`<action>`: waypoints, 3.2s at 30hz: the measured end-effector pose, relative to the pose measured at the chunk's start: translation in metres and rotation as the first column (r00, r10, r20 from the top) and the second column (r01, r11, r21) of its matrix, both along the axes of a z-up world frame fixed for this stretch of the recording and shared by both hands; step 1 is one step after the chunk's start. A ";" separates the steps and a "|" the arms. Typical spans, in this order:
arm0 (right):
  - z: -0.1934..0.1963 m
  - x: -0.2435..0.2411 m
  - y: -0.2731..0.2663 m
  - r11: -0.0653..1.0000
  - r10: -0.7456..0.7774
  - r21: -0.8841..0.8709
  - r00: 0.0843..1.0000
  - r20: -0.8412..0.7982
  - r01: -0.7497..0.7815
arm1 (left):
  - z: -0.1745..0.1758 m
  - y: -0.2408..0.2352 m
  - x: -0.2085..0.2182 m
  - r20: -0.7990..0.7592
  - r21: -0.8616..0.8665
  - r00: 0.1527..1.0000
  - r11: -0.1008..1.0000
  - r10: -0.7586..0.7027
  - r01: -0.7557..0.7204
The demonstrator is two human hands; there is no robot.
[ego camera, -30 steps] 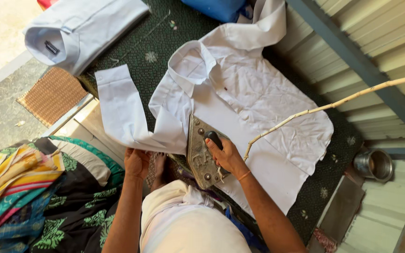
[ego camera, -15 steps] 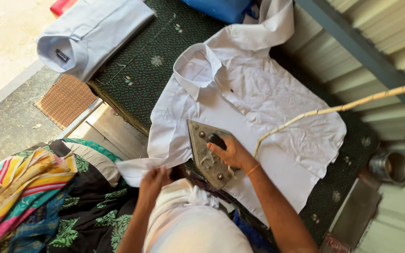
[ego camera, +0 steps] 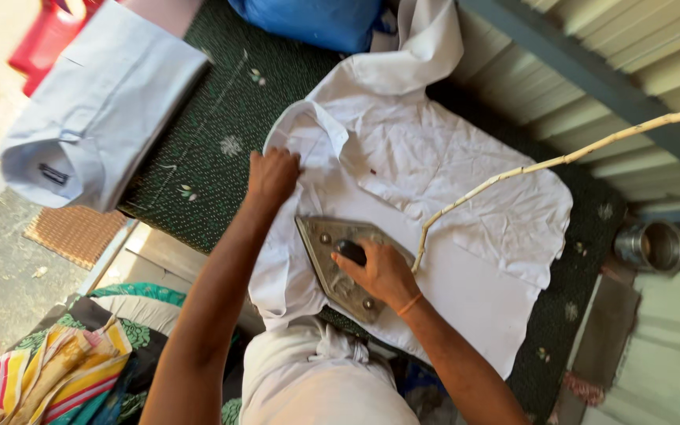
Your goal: The person irons a white long-sleeved shirt on a flat surface. The person spreads the shirt, smooths the fabric by hand, and presses different sections of the shirt using a clothes iron.
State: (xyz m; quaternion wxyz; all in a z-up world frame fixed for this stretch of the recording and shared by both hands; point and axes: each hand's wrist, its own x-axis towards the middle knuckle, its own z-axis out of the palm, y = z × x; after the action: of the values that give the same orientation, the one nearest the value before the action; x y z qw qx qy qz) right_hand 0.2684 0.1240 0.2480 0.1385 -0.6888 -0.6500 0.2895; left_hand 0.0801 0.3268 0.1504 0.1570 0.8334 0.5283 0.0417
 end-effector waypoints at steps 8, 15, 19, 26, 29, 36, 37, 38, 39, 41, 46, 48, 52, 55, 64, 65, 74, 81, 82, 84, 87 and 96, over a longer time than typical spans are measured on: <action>-0.004 -0.020 0.060 0.997 0.075 0.019 0.997 -0.008 -0.075 | -0.010 0.046 0.002 0.029 -0.226 1.000 0.974 -0.002 0.008; 0.002 -0.039 0.097 0.988 0.142 -0.067 0.990 -0.012 -0.143 | -0.010 0.070 0.009 -0.159 -0.392 0.975 0.916 -0.156 0.082; 0.002 -0.054 0.111 0.994 0.102 -0.038 0.994 0.030 -0.101 | -0.003 0.066 0.000 0.047 -0.166 0.990 0.976 -0.132 0.138; 0.000 -0.069 0.127 0.998 0.057 -0.018 0.998 -0.006 -0.057 | 0.008 -0.030 -0.090 0.431 -0.125 0.778 0.884 0.457 -0.450; -0.003 -0.070 0.131 0.993 0.117 0.035 0.991 -0.059 -0.115 | -0.011 -0.105 -0.108 0.344 -0.189 0.788 0.860 0.511 -0.475; -0.002 -0.080 0.134 0.948 0.317 0.033 0.948 -0.029 -0.316 | -0.049 -0.144 -0.103 0.389 -0.376 0.633 0.742 0.670 -0.554; -0.001 -0.082 0.136 0.939 0.343 0.039 0.939 -0.003 -0.343 | -0.054 -0.143 -0.105 0.419 -0.364 0.633 0.760 0.650 -0.539; -0.001 -0.085 0.136 0.930 0.364 0.041 0.931 0.017 -0.365 | -0.058 -0.145 -0.108 0.443 -0.354 0.638 0.777 0.629 -0.521; 0.001 -0.087 0.136 0.921 0.385 0.043 0.922 0.038 -0.387 | -0.061 -0.147 -0.109 0.442 -0.346 0.643 0.780 0.626 -0.522; 0.003 -0.094 0.136 0.923 0.369 0.074 0.924 0.103 -0.377 | -0.067 -0.145 -0.107 0.451 -0.321 0.656 0.795 0.606 -0.514; 0.005 -0.115 0.135 0.913 0.269 0.288 0.956 0.115 -0.291 | -0.075 -0.149 -0.110 0.486 -0.278 0.655 0.813 0.578 -0.511; 0.001 -0.116 0.133 0.919 0.244 0.269 0.951 0.190 -0.289 | -0.075 -0.152 -0.111 0.511 -0.238 0.647 0.816 0.567 -0.527; -0.036 -0.071 0.076 0.739 0.132 0.666 0.991 -0.001 -0.098 | -0.054 -0.184 -0.115 0.545 -0.129 0.652 0.821 0.528 -0.557; -0.097 0.017 -0.026 0.782 -0.007 0.623 1.000 0.011 -0.002 | -0.032 -0.248 -0.112 0.624 -0.028 0.613 0.798 0.485 -0.602; -0.175 0.271 -0.301 0.834 -0.541 0.273 0.610 0.579 0.480 | -0.006 -0.331 0.026 0.510 -0.315 0.755 0.906 0.413 -0.282; -0.174 0.278 -0.297 0.806 -0.576 0.284 0.580 0.577 0.519 | -0.011 -0.325 0.052 0.500 -0.276 0.801 0.937 0.329 -0.212; -0.166 0.181 -0.251 0.927 -0.332 0.285 0.884 0.330 0.242 | -0.006 -0.384 0.156 0.343 -0.267 0.888 0.875 -0.304 0.403; -0.174 0.288 -0.278 0.703 -0.653 0.167 0.534 0.536 0.692 | -0.029 -0.363 0.062 0.692 -0.567 0.594 0.818 0.410 0.096; -0.171 0.293 -0.276 0.641 -0.710 0.180 0.486 0.510 0.746 | -0.027 -0.360 0.040 0.656 -0.540 0.621 0.842 0.430 -0.012; -0.164 0.288 -0.266 0.669 -0.730 0.322 0.511 0.454 0.670 | -0.019 -0.338 0.003 0.558 -0.598 0.630 0.788 0.540 -0.147; -0.150 0.252 -0.210 0.685 -0.714 0.146 0.698 -0.060 0.713 | 0.005 -0.282 -0.048 0.545 -0.287 0.689 0.878 0.478 -0.382; -0.020 -0.018 0.044 0.887 0.271 0.433 0.941 -0.202 -0.163 | 0.070 -0.063 -0.062 0.252 0.184 0.967 0.983 -0.037 -0.011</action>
State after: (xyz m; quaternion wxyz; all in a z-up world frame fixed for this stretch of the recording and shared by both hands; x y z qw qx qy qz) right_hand 0.2502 0.1675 0.2275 0.3292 -0.5232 -0.7461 0.2473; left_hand 0.0183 0.2635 0.2208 0.1459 0.8355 0.4922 0.1958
